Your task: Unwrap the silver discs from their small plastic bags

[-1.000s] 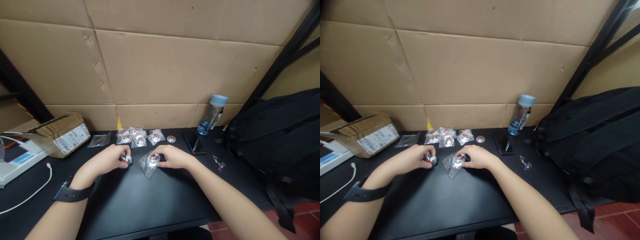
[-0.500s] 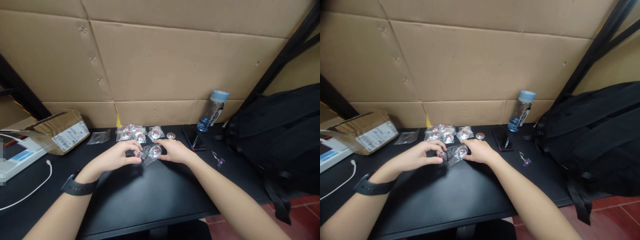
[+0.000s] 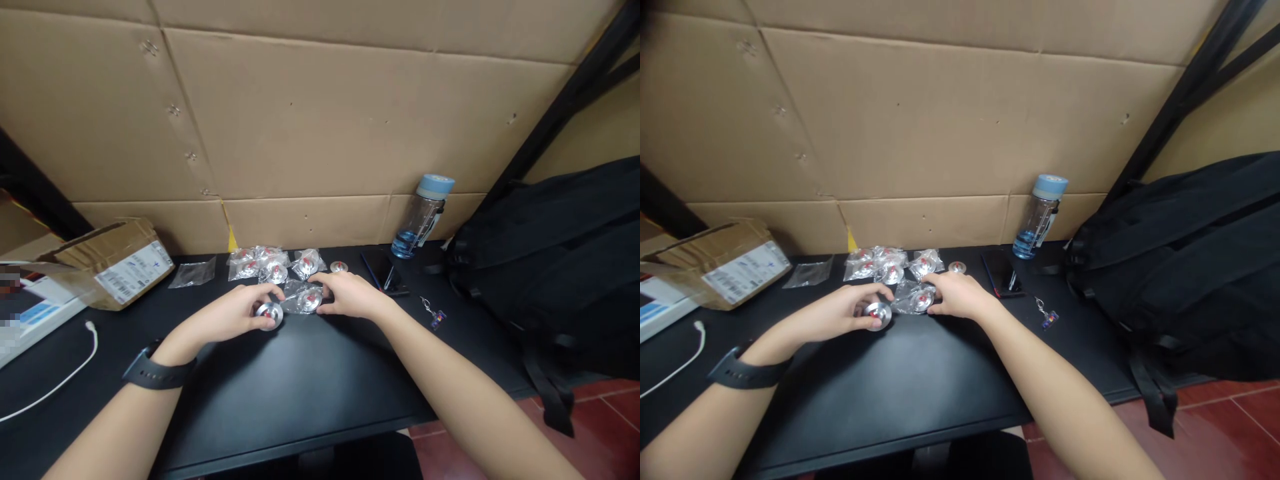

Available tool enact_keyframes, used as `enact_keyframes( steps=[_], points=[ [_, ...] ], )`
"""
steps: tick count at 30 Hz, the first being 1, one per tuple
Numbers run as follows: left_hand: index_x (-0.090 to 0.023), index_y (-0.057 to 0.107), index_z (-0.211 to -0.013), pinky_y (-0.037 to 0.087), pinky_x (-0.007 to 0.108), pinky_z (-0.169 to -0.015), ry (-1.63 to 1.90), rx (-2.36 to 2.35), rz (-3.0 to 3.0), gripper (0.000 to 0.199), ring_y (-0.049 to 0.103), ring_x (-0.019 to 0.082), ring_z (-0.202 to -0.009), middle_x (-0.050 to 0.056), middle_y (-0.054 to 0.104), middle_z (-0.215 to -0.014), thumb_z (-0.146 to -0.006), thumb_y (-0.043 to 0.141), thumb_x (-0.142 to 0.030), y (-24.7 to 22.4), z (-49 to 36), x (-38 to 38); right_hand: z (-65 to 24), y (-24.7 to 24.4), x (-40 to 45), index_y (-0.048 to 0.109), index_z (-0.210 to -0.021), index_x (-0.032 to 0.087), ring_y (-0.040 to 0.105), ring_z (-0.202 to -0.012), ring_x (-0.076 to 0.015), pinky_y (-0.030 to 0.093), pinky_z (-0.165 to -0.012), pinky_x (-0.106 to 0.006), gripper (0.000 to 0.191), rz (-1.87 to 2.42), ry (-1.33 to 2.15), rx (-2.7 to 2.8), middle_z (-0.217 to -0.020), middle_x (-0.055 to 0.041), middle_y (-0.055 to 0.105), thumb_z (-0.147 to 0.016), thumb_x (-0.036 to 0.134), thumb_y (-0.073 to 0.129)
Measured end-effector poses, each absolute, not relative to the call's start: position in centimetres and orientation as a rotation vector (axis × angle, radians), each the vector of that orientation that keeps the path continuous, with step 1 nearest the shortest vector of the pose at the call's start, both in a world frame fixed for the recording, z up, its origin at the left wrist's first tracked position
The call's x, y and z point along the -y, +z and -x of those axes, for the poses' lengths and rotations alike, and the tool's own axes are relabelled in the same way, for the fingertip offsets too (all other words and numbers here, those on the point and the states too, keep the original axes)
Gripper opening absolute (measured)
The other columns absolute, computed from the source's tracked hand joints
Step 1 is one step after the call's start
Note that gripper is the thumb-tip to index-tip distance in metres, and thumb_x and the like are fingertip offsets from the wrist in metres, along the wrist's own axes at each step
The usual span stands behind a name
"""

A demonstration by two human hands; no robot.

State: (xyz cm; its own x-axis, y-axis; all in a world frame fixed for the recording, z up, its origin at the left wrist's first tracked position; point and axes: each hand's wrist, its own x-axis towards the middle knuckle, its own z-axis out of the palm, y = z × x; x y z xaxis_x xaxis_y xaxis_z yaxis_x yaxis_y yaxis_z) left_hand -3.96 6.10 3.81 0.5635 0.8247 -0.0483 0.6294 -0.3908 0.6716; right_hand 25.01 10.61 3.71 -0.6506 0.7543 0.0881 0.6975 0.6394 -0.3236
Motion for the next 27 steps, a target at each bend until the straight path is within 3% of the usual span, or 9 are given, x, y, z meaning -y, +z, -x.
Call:
enact_keyframes(
  steps=[4,7,11,13,18,27],
  points=[
    [-0.024,0.055,-0.12,0.048,0.028,-0.072,0.385,-1.15,-2.07,0.043,0.068,0.02,-0.08,0.0,0.074,-0.09,-0.083,0.076,-0.033,3.4,4.1,-6.2,-25.0,3.8,-10.8,0.068,-0.123,0.029,0.066,-0.08,-0.0193,0.039,-0.064,-0.026,0.053,1.151,0.449,2.662,-0.088,0.0002,0.072,-0.073,0.033,0.087],
    [-0.023,0.056,-0.12,0.049,0.027,-0.07,0.363,-1.074,-2.028,0.045,0.069,0.02,-0.08,0.001,0.075,-0.09,-0.082,0.077,-0.032,3.3,4.1,-6.2,-25.3,3.8,-11.1,0.069,-0.12,0.028,0.065,-0.082,-0.0192,0.041,-0.067,-0.026,0.052,1.112,0.459,2.677,-0.09,0.0001,0.07,-0.072,0.03,0.088],
    [-0.022,0.063,-0.115,0.049,0.026,-0.069,0.318,-1.032,-2.054,0.034,0.068,0.019,-0.076,0.0,0.075,-0.086,-0.084,0.076,-0.03,3.5,3.8,-5.9,-25.9,4.0,-11.3,0.065,-0.129,0.026,0.064,-0.096,-0.022,0.046,-0.077,-0.029,0.063,1.046,0.422,2.692,-0.116,-0.0049,0.067,-0.07,0.018,0.085],
    [-0.022,0.069,-0.11,0.049,0.026,-0.069,0.287,-1.031,-2.099,0.028,0.068,0.018,-0.075,0.0,0.075,-0.084,-0.085,0.077,-0.031,3.7,3.5,-5.8,-25.8,4.1,-11.2,0.065,-0.128,0.025,0.063,-0.101,-0.0225,0.048,-0.083,-0.03,0.059,0.931,0.444,2.696,-0.126,-0.0073,0.062,-0.073,0.014,0.082],
    [-0.025,0.079,-0.11,0.051,0.027,-0.08,0.32,-0.961,-2.252,0.023,0.071,0.02,-0.087,0.004,0.077,-0.103,-0.089,0.075,-0.033,3.9,2.5,-5.7,-24.7,3.3,-11.1,0.073,-0.109,0.019,0.065,-0.097,-0.0208,0.049,-0.089,-0.033,0.018,0.719,0.492,2.665,-0.106,-0.0075,0.069,-0.092,0.018,0.068],
    [-0.028,0.084,-0.095,0.051,0.032,-0.093,0.367,-0.914,-2.329,0.019,0.07,0.023,-0.098,0.006,0.073,-0.114,-0.094,0.069,-0.04,3.2,1.7,-5.7,-24.3,2.3,-11.6,0.076,-0.101,0.019,0.066,-0.092,-0.0194,0.048,-0.085,-0.03,0.014,0.825,0.436,2.618,-0.1,-0.0062,0.074,-0.094,0.016,0.064]
  ],
)
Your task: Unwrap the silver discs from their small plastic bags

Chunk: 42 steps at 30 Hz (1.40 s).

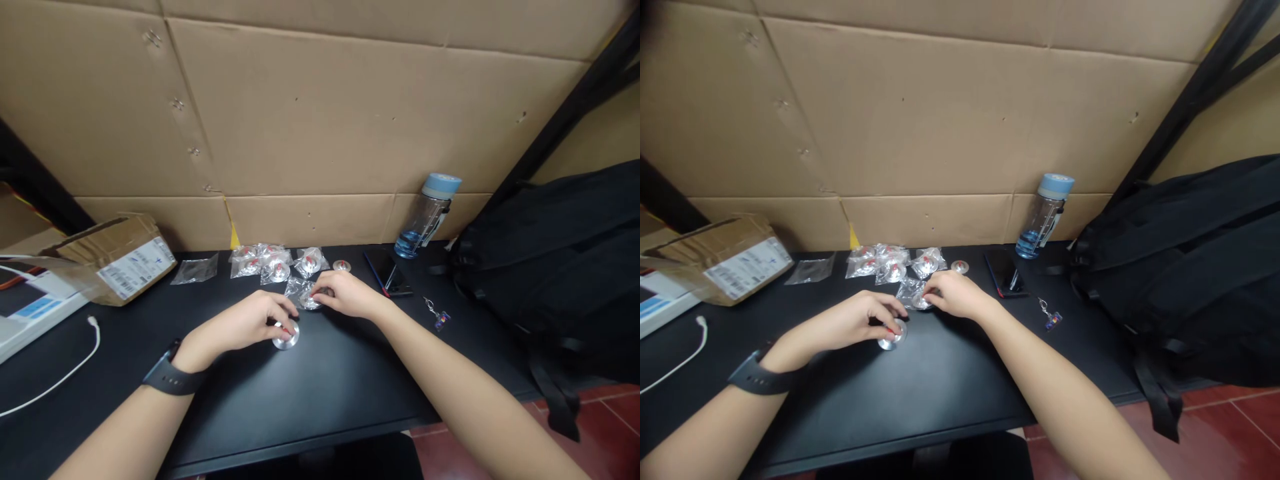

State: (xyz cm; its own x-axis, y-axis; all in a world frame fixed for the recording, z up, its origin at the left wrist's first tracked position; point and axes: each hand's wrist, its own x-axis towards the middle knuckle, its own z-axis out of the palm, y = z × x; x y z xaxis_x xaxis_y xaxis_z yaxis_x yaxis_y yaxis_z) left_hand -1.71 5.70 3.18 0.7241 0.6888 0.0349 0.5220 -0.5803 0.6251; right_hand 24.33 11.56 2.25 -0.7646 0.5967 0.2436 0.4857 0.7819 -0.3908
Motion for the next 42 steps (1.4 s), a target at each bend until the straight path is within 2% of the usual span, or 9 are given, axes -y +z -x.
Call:
enact_keyframes(
  steps=[6,10,15,18,22,28,32,35,42],
  points=[
    [-0.026,0.083,-0.1,0.052,0.029,-0.087,0.412,-0.865,-2.347,0.019,0.071,0.02,-0.089,0.005,0.076,-0.1,-0.097,0.067,-0.035,3.4,1.2,-5.5,-25.4,2.4,-11.9,0.068,-0.121,0.025,0.063,-0.113,-0.0249,0.049,-0.086,-0.032,0.042,1.051,0.251,2.599,-0.122,-0.0064,0.069,-0.083,0.007,0.064],
    [-0.026,0.083,-0.102,0.053,0.03,-0.089,0.473,-0.877,-2.33,0.022,0.072,0.021,-0.092,0.005,0.078,-0.102,-0.099,0.065,-0.039,3.5,1.1,-5.4,-25.6,2.5,-12.1,0.07,-0.112,0.026,0.066,-0.102,-0.0251,0.048,-0.078,-0.031,0.029,1.201,0.184,2.602,-0.11,-0.0057,0.072,-0.084,0.017,0.07],
    [-0.033,0.083,-0.103,0.047,0.035,-0.105,0.543,-0.972,-2.38,0.015,0.068,0.026,-0.116,0.003,0.07,-0.133,-0.095,0.071,-0.035,3.0,1.4,-5.7,-25.4,3.1,-12.0,0.076,-0.089,0.023,0.066,-0.08,-0.0193,0.045,-0.071,-0.028,0.005,1.162,0.311,2.608,-0.088,-0.0034,0.074,-0.084,0.024,0.076],
    [-0.032,0.083,-0.101,0.047,0.033,-0.105,0.452,-0.944,-2.371,0.014,0.066,0.027,-0.122,0.003,0.068,-0.137,-0.094,0.071,-0.033,2.8,1.6,-5.9,-25.1,3.2,-11.9,0.08,-0.093,0.021,0.065,-0.075,-0.0173,0.045,-0.073,-0.027,0.011,0.973,0.483,2.631,-0.086,-0.0039,0.075,-0.089,0.028,0.073],
    [-0.032,0.083,-0.101,0.046,0.032,-0.104,0.4,-0.944,-2.353,0.014,0.066,0.027,-0.123,0.003,0.068,-0.138,-0.094,0.072,-0.034,3.0,1.8,-6.1,-24.6,3.0,-11.7,0.079,-0.11,0.021,0.061,-0.071,-0.0146,0.045,-0.071,-0.026,0.027,0.848,0.567,2.572,-0.093,-0.0037,0.075,-0.087,0.013,0.069],
    [-0.031,0.083,-0.1,0.045,0.031,-0.104,0.4,-0.924,-2.333,0.014,0.062,0.027,-0.128,0.003,0.074,-0.127,-0.094,0.071,-0.033,2.9,2.0,-6.1,-23.9,2.2,-11.4,0.078,-0.116,0.023,0.059,-0.077,-0.0162,0.046,-0.073,-0.027,0.027,0.823,0.626,2.501,-0.091,-0.0041,0.069,-0.092,0.033,0.071],
    [-0.031,0.083,-0.1,0.044,0.031,-0.106,0.394,-0.937,-2.33,0.013,0.059,0.028,-0.133,0.003,0.074,-0.126,-0.094,0.072,-0.032,2.8,2.0,-6.1,-23.5,1.4,-11.2,0.076,-0.121,0.024,0.06,-0.087,-0.0179,0.047,-0.083,-0.029,0.031,0.873,0.532,2.51,-0.094,-0.0055,0.063,-0.093,0.017,0.063],
    [-0.031,0.083,-0.1,0.043,0.03,-0.107,0.389,-0.927,-2.343,0.013,0.057,0.027,-0.135,0.003,0.073,-0.129,-0.094,0.073,-0.032,2.8,2.0,-6.1,-23.8,1.1,-11.4,0.073,-0.126,0.023,0.06,-0.083,-0.017,0.047,-0.078,-0.027,0.043,0.893,0.507,2.588,-0.093,-0.005,0.065,-0.088,0.005,0.06],
    [-0.03,0.083,-0.1,0.046,0.027,-0.103,0.402,-0.923,-2.403,0.012,0.063,0.025,-0.129,0.003,0.07,-0.134,-0.093,0.073,-0.03,2.9,2.1,-6.3,-24.1,1.0,-11.9,0.072,-0.127,0.024,0.063,-0.088,-0.0183,0.047,-0.081,-0.028,0.039,0.757,0.522,2.584,-0.1,-0.0059,0.069,-0.089,0.019,0.074]
  ],
)
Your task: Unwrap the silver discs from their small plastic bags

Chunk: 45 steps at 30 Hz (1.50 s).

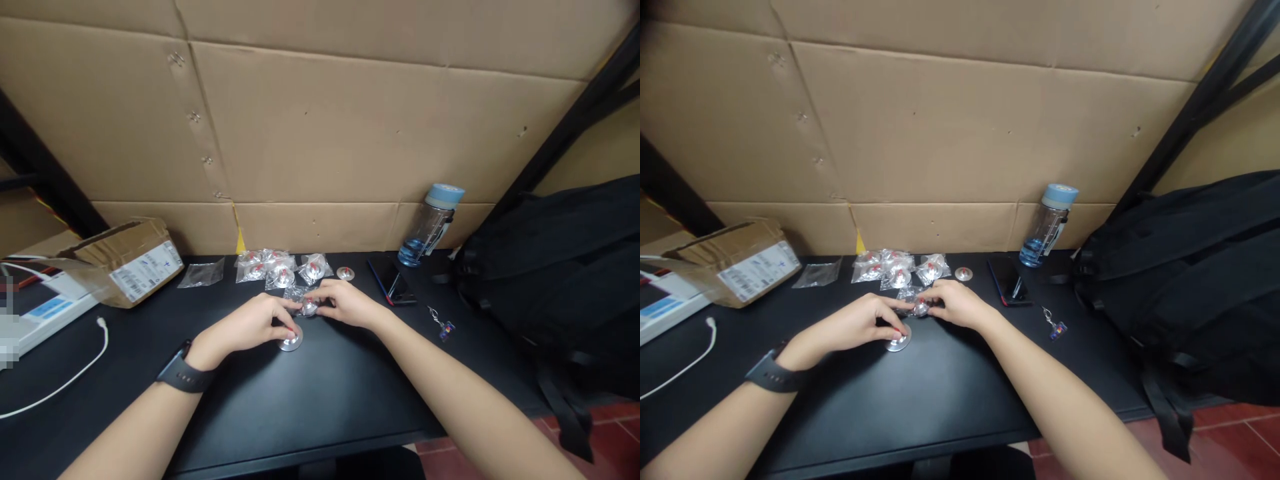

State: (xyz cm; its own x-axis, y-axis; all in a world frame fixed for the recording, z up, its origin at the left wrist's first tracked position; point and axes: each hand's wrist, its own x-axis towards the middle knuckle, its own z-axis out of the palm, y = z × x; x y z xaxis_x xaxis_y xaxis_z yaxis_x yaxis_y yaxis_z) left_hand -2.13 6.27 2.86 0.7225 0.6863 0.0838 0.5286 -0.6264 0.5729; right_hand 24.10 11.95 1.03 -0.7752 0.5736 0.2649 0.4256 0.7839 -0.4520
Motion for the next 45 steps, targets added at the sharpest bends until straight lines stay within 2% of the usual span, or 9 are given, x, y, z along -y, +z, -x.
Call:
enact_keyframes(
  steps=[5,11,16,23,28,35,38,41,45],
  points=[
    [-0.032,0.083,-0.101,0.046,0.028,-0.104,0.382,-0.956,-2.404,0.012,0.061,0.025,-0.131,0.002,0.076,-0.124,-0.094,0.073,-0.03,2.8,2.2,-6.2,-24.0,0.9,-12.0,0.071,-0.129,0.027,0.064,-0.086,-0.0166,0.048,-0.08,-0.027,0.044,0.71,0.529,2.615,-0.099,-0.005,0.07,-0.091,0.008,0.063],
    [-0.031,0.083,-0.1,0.047,0.028,-0.103,0.387,-0.95,-2.408,0.012,0.061,0.025,-0.131,0.004,0.073,-0.13,-0.093,0.073,-0.03,2.9,2.2,-6.2,-23.6,0.3,-12.1,0.075,-0.121,0.025,0.066,-0.087,-0.018,0.048,-0.08,-0.028,0.03,0.764,0.448,2.543,-0.097,-0.006,0.073,-0.091,0.02,0.072],
    [-0.031,0.083,-0.099,0.047,0.029,-0.105,0.418,-0.94,-2.415,0.012,0.059,0.026,-0.134,0.004,0.073,-0.13,-0.093,0.074,-0.029,2.9,2.4,-6.2,-23.1,0.3,-11.9,0.077,-0.114,0.021,0.064,-0.077,-0.0155,0.048,-0.071,-0.025,0.029,0.751,0.456,2.402,-0.1,-0.0064,0.076,-0.091,0.01,0.064],
    [-0.033,0.083,-0.099,0.044,0.032,-0.11,0.453,-1.022,-2.415,0.013,0.056,0.024,-0.136,0.004,0.069,-0.137,-0.093,0.073,-0.028,2.6,2.1,-6.2,-23.0,0.1,-12.5,0.077,-0.105,0.021,0.068,-0.076,-0.0154,0.048,-0.064,-0.022,0.018,0.689,0.56,2.325,-0.099,-0.0056,0.077,-0.087,0.018,0.075],
    [-0.034,0.082,-0.101,0.042,0.035,-0.113,0.456,-1.013,-2.428,0.013,0.052,0.026,-0.14,0.002,0.056,-0.152,-0.093,0.073,-0.03,2.2,1.9,-6.1,-23.1,-0.9,-12.9,0.073,-0.113,0.024,0.06,-0.044,-0.007,0.049,-0.054,-0.021,0.025,0.935,0.748,2.253,-0.101,-0.0025,0.079,-0.088,0.018,0.072],
    [-0.036,0.083,-0.1,0.034,0.038,-0.119,0.504,-1.072,-2.442,0.013,0.048,0.027,-0.143,0.0,0.047,-0.159,-0.09,0.076,-0.032,2.3,1.9,-6.1,-22.7,-0.7,-12.4,0.074,-0.109,0.019,0.063,-0.042,-0.0075,0.044,-0.039,-0.017,0.021,0.959,1.198,1.963,-0.107,-0.0068,0.077,-0.091,0.024,0.064],
    [-0.034,0.083,-0.102,0.036,0.033,-0.117,0.449,-0.983,-2.38,0.014,0.046,0.025,-0.145,0.002,0.055,-0.153,-0.091,0.075,-0.031,2.4,1.6,-5.9,-22.3,-0.5,-12.0,0.073,-0.111,0.017,0.063,-0.04,-0.0079,0.045,-0.036,-0.018,0.024,1.0,1.331,1.881,-0.116,-0.0104,0.075,-0.092,0.03,0.064],
    [-0.033,0.083,-0.101,0.039,0.032,-0.115,0.438,-0.925,-2.351,0.013,0.043,0.026,-0.146,0.004,0.067,-0.139,-0.091,0.075,-0.032,2.4,1.3,-5.7,-22.1,-0.3,-11.5,0.074,-0.114,0.016,0.06,-0.038,-0.0066,0.045,-0.038,-0.017,0.027,1.062,1.363,1.864,-0.105,-0.0095,0.078,-0.091,0.027,0.064],
    [-0.033,0.083,-0.099,0.044,0.032,-0.108,0.467,-0.844,-2.342,0.012,0.056,0.027,-0.135,0.004,0.072,-0.131,-0.091,0.075,-0.034,2.5,1.1,-5.7,-22.1,0.1,-11.5,0.073,-0.117,0.016,0.058,-0.039,-0.0054,0.044,-0.038,-0.018,0.029,1.007,1.457,1.879,-0.113,-0.011,0.076,-0.091,0.023,0.062]
  ],
)
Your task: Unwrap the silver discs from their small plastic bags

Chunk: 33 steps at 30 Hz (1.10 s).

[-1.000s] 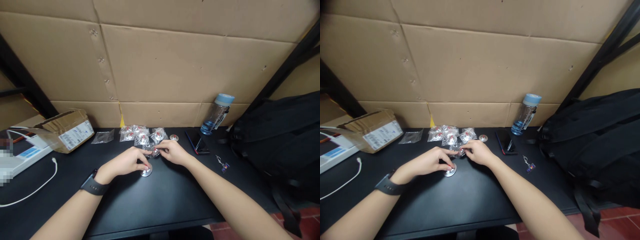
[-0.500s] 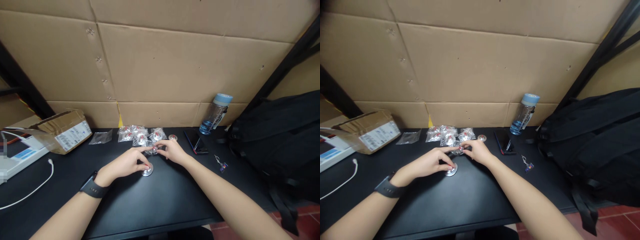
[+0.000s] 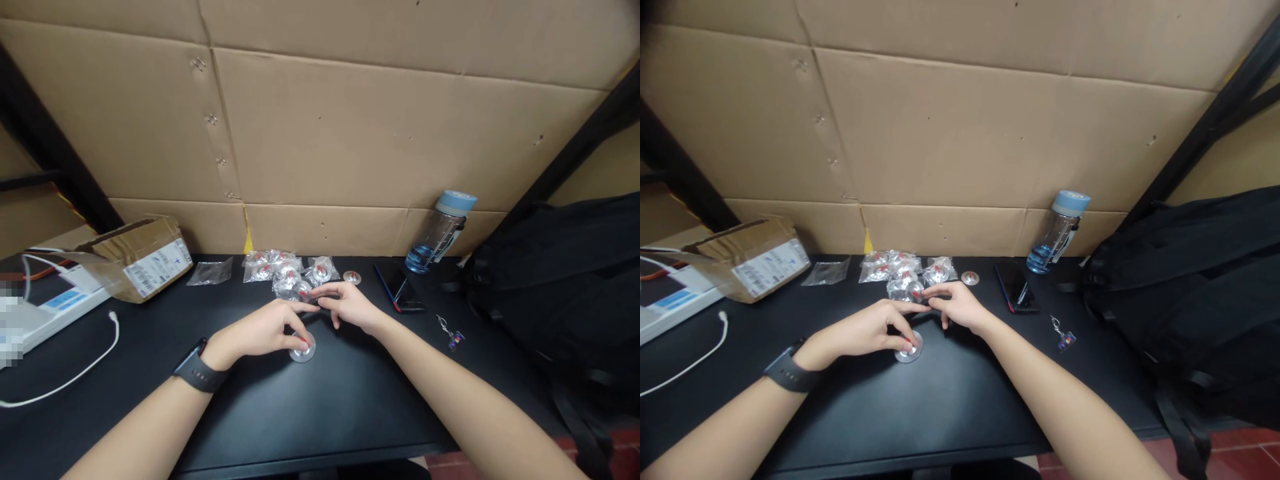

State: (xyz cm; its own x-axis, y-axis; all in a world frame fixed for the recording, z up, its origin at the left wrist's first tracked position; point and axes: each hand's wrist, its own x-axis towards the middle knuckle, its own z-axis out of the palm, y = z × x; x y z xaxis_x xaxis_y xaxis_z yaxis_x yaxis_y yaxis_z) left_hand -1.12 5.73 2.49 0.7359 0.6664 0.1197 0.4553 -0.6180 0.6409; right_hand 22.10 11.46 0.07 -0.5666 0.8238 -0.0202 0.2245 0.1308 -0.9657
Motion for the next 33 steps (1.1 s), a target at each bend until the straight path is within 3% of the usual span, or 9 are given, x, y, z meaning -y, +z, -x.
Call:
enact_keyframes(
  steps=[2,5,11,14,18,22,25,29,33],
  points=[
    [-0.032,0.083,-0.1,0.048,0.031,-0.101,0.481,-0.828,-2.353,0.013,0.068,0.025,-0.116,0.004,0.075,-0.121,-0.092,0.073,-0.035,2.8,1.4,-5.8,-22.3,0.2,-11.6,0.072,-0.114,0.016,0.06,-0.041,-0.0066,0.046,-0.039,-0.02,0.027,0.98,1.442,1.952,-0.12,-0.0121,0.073,-0.09,0.021,0.061],
    [-0.026,0.083,-0.097,0.052,0.027,-0.084,0.5,-0.898,-2.373,0.016,0.074,0.02,-0.086,0.004,0.079,-0.096,-0.095,0.069,-0.033,3.8,2.5,-6.1,-22.9,0.5,-11.6,0.074,-0.108,0.016,0.062,-0.048,-0.0076,0.048,-0.048,-0.019,0.024,0.945,1.173,2.204,-0.109,-0.009,0.077,-0.087,0.014,0.063],
    [-0.027,0.079,-0.079,0.046,0.028,-0.064,0.608,-1.54,-2.391,0.02,0.07,0.021,-0.067,0.0,0.077,-0.073,-0.092,0.065,-0.032,5.3,7.1,-7.1,-23.7,1.6,-11.5,0.076,-0.105,0.018,0.059,-0.054,-0.0088,0.044,-0.056,-0.02,0.023,0.833,0.94,2.445,-0.089,-0.0031,0.078,-0.086,0.013,0.065],
    [-0.028,0.077,-0.079,0.044,0.03,-0.061,0.632,-1.865,-2.38,0.018,0.07,0.027,-0.069,0.003,0.076,-0.074,-0.091,0.064,-0.033,4.3,8.8,-7.8,-23.7,1.7,-11.6,0.075,-0.098,0.017,0.055,-0.053,-0.0092,0.041,-0.055,-0.02,0.019,0.844,0.862,2.438,-0.078,-0.0002,0.074,-0.087,0.012,0.061],
    [-0.025,0.076,-0.092,0.049,0.035,-0.069,0.651,-1.968,-2.449,0.015,0.07,0.031,-0.084,0.009,0.076,-0.093,-0.09,0.063,-0.03,2.7,8.2,-8.3,-24.0,1.6,-11.8,0.07,-0.106,0.021,0.058,-0.071,-0.0122,0.046,-0.073,-0.025,0.033,0.909,0.414,2.395,-0.106,-0.0042,0.069,-0.079,0.005,0.062],
    [-0.023,0.07,-0.108,0.052,0.039,-0.091,0.77,-1.538,-2.599,0.019,0.066,0.029,-0.102,0.009,0.07,-0.11,-0.092,0.059,-0.026,2.2,5.0,-7.8,-24.6,1.5,-12.0,0.059,-0.127,0.024,0.063,-0.095,-0.0191,0.047,-0.084,-0.03,0.058,1.003,0.294,2.423,-0.129,-0.0083,0.062,-0.074,-0.001,0.058],
    [-0.024,0.063,-0.124,0.048,0.041,-0.103,0.738,-1.249,-2.612,0.03,0.06,0.029,-0.117,0.01,0.064,-0.124,-0.094,0.059,-0.024,1.7,2.5,-6.9,-24.8,1.1,-12.6,0.059,-0.127,0.025,0.063,-0.109,-0.0233,0.047,-0.091,-0.034,0.053,0.983,0.332,2.445,-0.122,-0.0069,0.068,-0.078,0.002,0.062],
    [-0.025,0.054,-0.135,0.046,0.046,-0.105,0.688,-1.244,-2.63,0.045,0.055,0.033,-0.125,0.012,0.059,-0.134,-0.092,0.065,-0.028,0.8,0.6,-6.0,-24.4,0.8,-12.9,0.064,-0.116,0.022,0.068,-0.085,-0.0175,0.049,-0.08,-0.029,0.038,0.941,0.622,2.435,-0.1,-0.0024,0.075,-0.082,0.007,0.068],
    [-0.024,0.055,-0.129,0.049,0.044,-0.095,0.641,-1.264,-2.576,0.047,0.061,0.034,-0.115,0.012,0.063,-0.127,-0.087,0.072,-0.036,1.0,0.4,-5.7,-24.0,1.2,-12.2,0.053,-0.126,0.022,0.061,-0.055,-0.0086,0.048,-0.057,-0.022,0.042,0.769,1.288,2.381,-0.103,-0.0028,0.075,-0.087,0.019,0.068]
  ],
)
